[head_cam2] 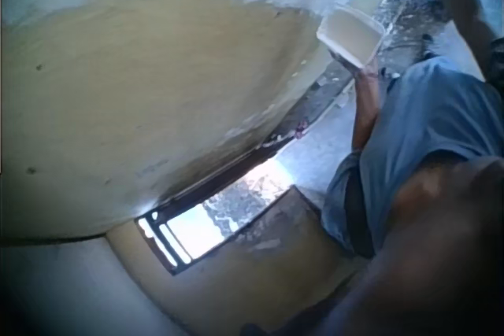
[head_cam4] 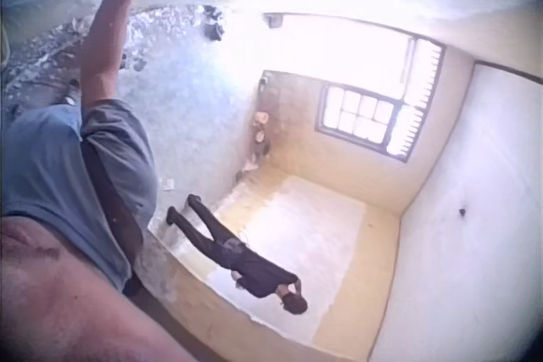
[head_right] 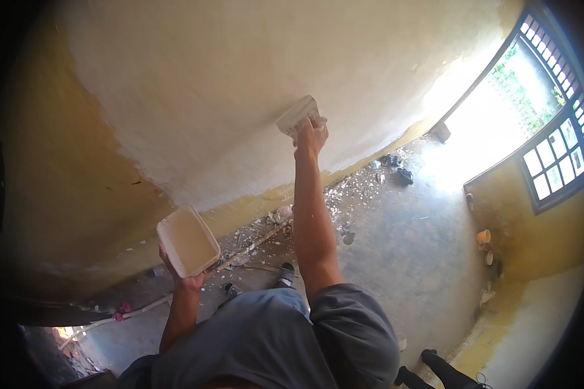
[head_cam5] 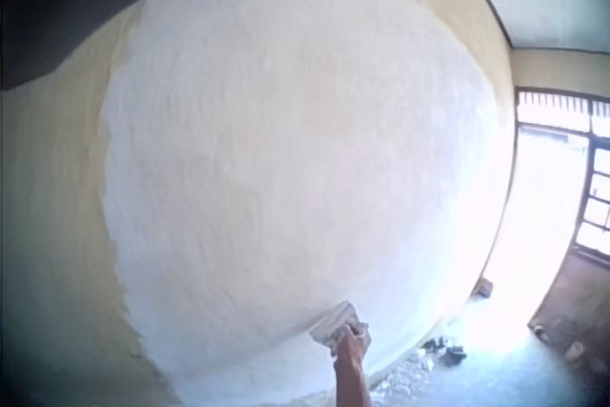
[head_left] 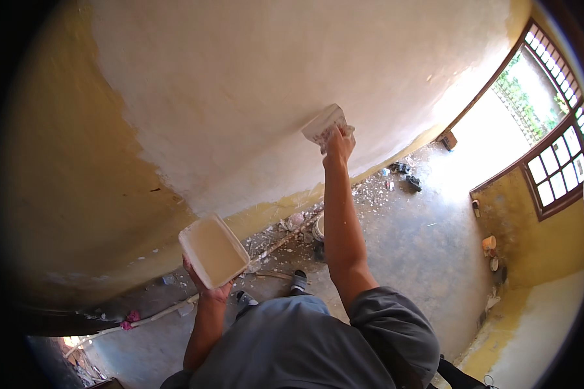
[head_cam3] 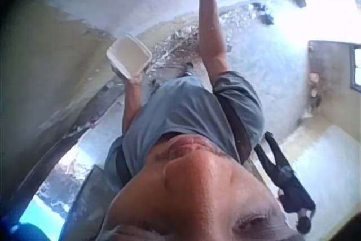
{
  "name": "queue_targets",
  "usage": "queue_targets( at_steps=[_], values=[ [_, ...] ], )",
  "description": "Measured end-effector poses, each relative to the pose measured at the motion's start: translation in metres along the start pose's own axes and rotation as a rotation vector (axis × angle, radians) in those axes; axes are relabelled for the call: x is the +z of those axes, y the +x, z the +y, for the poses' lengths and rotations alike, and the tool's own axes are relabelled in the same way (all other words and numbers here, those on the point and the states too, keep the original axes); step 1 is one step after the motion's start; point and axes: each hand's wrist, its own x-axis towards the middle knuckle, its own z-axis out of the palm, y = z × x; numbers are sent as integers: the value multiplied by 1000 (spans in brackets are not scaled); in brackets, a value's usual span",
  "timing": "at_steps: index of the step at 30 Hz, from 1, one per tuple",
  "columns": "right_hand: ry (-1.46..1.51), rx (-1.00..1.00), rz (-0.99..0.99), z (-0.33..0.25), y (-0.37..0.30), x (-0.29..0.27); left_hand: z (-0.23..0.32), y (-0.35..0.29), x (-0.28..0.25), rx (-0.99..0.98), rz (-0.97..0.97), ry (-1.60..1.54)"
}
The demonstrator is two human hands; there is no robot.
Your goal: The person applies wall filler from a container to a wall using a putty knife. They spread the filler across the surface with repeated upward and downward strokes to smooth the wall.
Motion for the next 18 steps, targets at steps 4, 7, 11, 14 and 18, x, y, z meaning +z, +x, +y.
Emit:
queue_targets(
  at_steps=[4,7,11,14,18],
  values=[
    [-83,-188,83,-33,-15,40,-4,4,-8,-29,-73,-3],
    [-271,-431,70,-53,-52,60,-3,5,-13,-32,-51,-1],
    [-464,-597,-79,-60,-91,74,-5,6,-10,-31,20,-71],
    [-564,-882,-329,-41,-110,68,-5,3,-5,-9,18,-65],
    [-532,-1333,-285,-26,-102,56,-6,5,3,-12,-101,-29]
  ],
)
